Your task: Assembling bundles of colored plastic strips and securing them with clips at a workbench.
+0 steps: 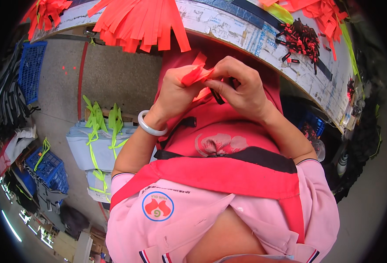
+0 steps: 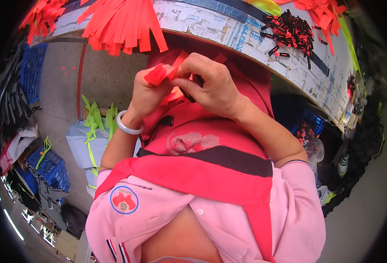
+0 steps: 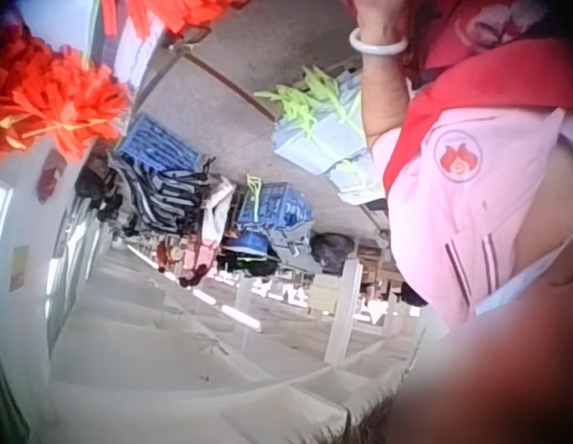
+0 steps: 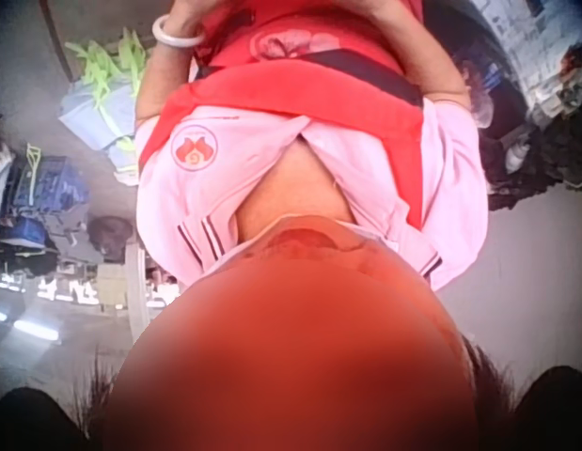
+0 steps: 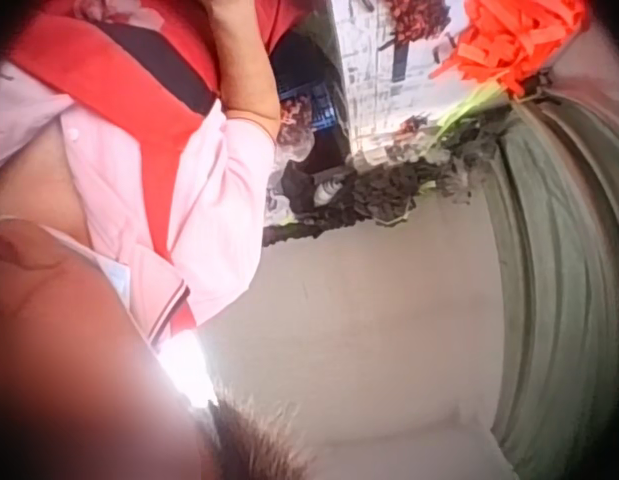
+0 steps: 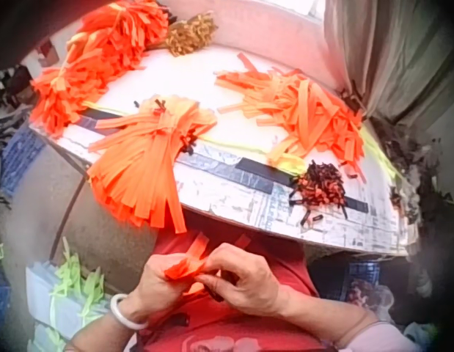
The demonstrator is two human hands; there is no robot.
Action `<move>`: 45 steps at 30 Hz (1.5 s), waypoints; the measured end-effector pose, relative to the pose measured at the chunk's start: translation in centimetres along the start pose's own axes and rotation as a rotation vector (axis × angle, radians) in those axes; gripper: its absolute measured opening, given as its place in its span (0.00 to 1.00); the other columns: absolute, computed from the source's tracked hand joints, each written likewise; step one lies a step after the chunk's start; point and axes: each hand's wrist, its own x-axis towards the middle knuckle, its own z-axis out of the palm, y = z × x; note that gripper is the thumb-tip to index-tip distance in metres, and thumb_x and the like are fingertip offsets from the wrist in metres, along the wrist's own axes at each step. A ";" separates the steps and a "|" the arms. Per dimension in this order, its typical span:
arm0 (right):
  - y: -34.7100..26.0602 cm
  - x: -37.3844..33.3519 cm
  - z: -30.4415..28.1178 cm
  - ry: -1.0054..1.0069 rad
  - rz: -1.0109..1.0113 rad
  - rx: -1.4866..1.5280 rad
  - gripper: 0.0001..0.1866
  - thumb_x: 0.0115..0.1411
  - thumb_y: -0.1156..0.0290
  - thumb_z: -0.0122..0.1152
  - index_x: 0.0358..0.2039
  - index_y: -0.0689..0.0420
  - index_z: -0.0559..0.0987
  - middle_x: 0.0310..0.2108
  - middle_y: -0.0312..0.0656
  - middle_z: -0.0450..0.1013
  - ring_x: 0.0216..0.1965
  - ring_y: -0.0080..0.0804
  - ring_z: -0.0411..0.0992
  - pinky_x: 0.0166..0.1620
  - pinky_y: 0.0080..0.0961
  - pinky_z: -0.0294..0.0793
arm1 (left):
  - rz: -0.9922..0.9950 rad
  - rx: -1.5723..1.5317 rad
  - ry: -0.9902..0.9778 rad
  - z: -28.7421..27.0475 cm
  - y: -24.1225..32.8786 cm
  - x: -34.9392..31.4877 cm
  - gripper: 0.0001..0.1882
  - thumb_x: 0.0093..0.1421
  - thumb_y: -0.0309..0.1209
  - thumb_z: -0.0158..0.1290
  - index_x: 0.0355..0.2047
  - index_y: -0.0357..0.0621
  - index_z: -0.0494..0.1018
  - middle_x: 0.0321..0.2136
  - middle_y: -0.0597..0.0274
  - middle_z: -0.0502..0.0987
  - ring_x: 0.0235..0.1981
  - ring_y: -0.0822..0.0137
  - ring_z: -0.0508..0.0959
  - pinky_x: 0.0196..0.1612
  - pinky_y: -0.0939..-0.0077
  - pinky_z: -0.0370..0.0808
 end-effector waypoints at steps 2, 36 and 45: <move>-0.3 0.1 0.1 0.001 -0.009 0.015 0.08 0.51 0.79 0.66 0.31 0.61 0.76 0.26 0.40 0.71 0.26 0.27 0.69 0.29 0.21 0.67 | 0.136 -0.004 0.117 0.6 0.6 0.3 0.07 0.56 0.19 0.55 0.36 0.35 0.77 0.27 0.61 0.77 0.28 0.77 0.73 0.30 0.80 0.70; 0.6 0.1 -1.0 -0.024 0.232 0.155 0.07 0.56 0.74 0.65 0.32 0.62 0.76 0.27 0.34 0.72 0.28 0.16 0.66 0.32 0.16 0.67 | 0.103 -0.038 0.075 -0.4 2.3 1.2 0.03 0.58 0.19 0.55 0.33 0.36 0.75 0.27 0.67 0.74 0.28 0.77 0.72 0.31 0.83 0.69; 6.3 0.6 1.3 -0.221 0.315 0.137 0.08 0.59 0.74 0.55 0.38 0.63 0.75 0.28 0.42 0.76 0.30 0.27 0.74 0.36 0.26 0.73 | 0.036 -0.279 0.395 0.5 2.3 0.6 0.04 0.61 0.23 0.54 0.37 0.37 0.74 0.22 0.71 0.70 0.19 0.81 0.65 0.22 0.85 0.61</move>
